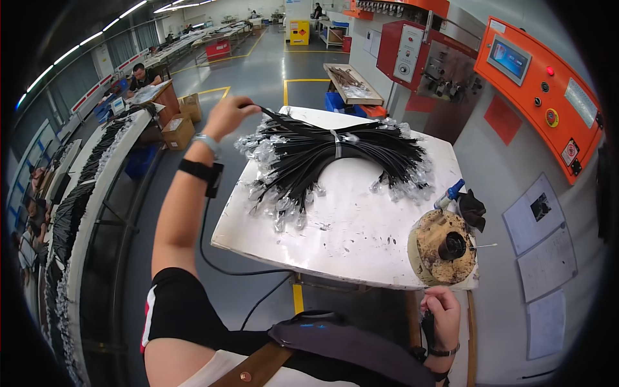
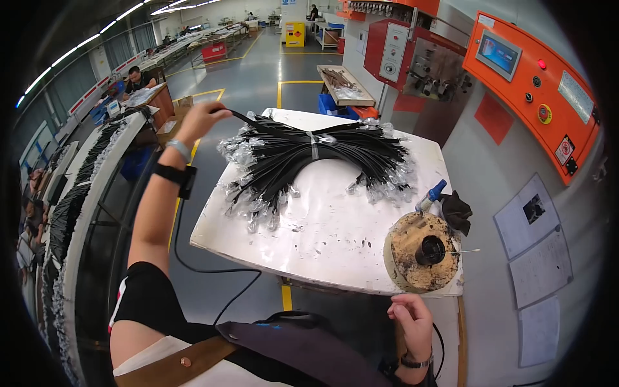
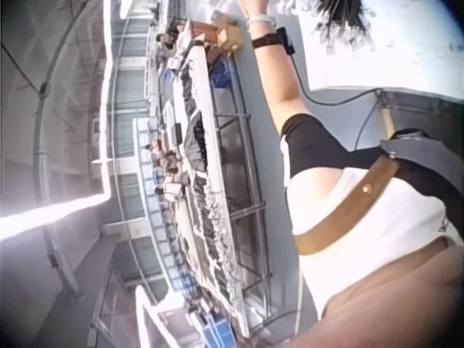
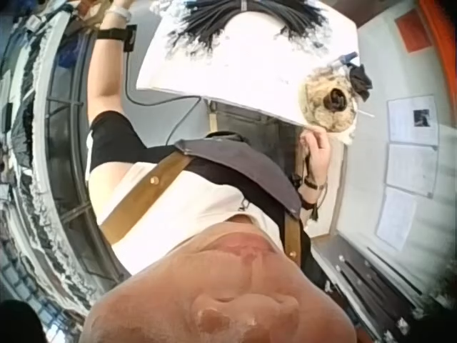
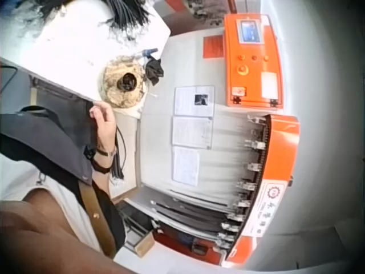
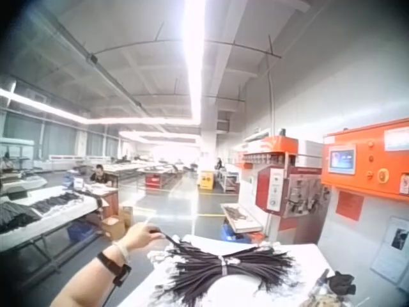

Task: The user is assembling and hanging cable harnesses in a manufacturing workshop.

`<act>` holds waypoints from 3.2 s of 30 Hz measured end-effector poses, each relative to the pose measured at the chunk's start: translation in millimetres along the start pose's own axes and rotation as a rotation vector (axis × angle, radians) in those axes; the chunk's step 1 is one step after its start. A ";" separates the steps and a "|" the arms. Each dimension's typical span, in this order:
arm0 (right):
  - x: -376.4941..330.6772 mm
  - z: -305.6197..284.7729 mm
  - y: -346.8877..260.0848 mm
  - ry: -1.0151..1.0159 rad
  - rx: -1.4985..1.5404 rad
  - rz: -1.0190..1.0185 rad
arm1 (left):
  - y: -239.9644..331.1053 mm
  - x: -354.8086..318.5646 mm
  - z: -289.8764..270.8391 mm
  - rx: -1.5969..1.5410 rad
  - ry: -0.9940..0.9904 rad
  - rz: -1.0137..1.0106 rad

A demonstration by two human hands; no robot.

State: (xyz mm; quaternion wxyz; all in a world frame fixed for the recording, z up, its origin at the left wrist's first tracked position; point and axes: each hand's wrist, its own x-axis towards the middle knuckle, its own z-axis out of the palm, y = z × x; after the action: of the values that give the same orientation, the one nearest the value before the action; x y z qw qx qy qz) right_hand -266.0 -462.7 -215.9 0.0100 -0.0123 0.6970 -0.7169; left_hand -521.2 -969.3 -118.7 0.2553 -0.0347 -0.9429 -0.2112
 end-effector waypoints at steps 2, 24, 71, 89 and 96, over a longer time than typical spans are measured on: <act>7.9 9.8 -1.4 -0.055 -0.004 -0.001 | 3.9 -15.8 -34.4 -0.101 0.035 0.052; 10.0 31.8 -35.4 -0.496 0.821 -0.342 | 178.4 -182.6 11.7 -0.853 -0.807 0.271; -106.7 -262.9 -21.8 0.058 1.000 -0.485 | 387.0 -250.8 185.0 -1.558 -1.672 -0.334; -50.8 -184.7 -21.7 0.539 0.912 -0.554 | 452.6 -293.3 202.8 -1.244 -0.805 0.645; -42.2 -154.1 -22.3 0.756 0.768 -0.563 | 456.0 -298.3 195.1 -1.049 -0.788 0.703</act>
State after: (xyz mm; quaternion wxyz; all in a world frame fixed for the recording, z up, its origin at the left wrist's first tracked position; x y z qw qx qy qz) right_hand -228.7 -306.8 -198.2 -0.4243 0.0636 0.3139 -0.8470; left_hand -274.6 -461.2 -245.3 -0.0994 -0.5248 -0.6733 -0.5113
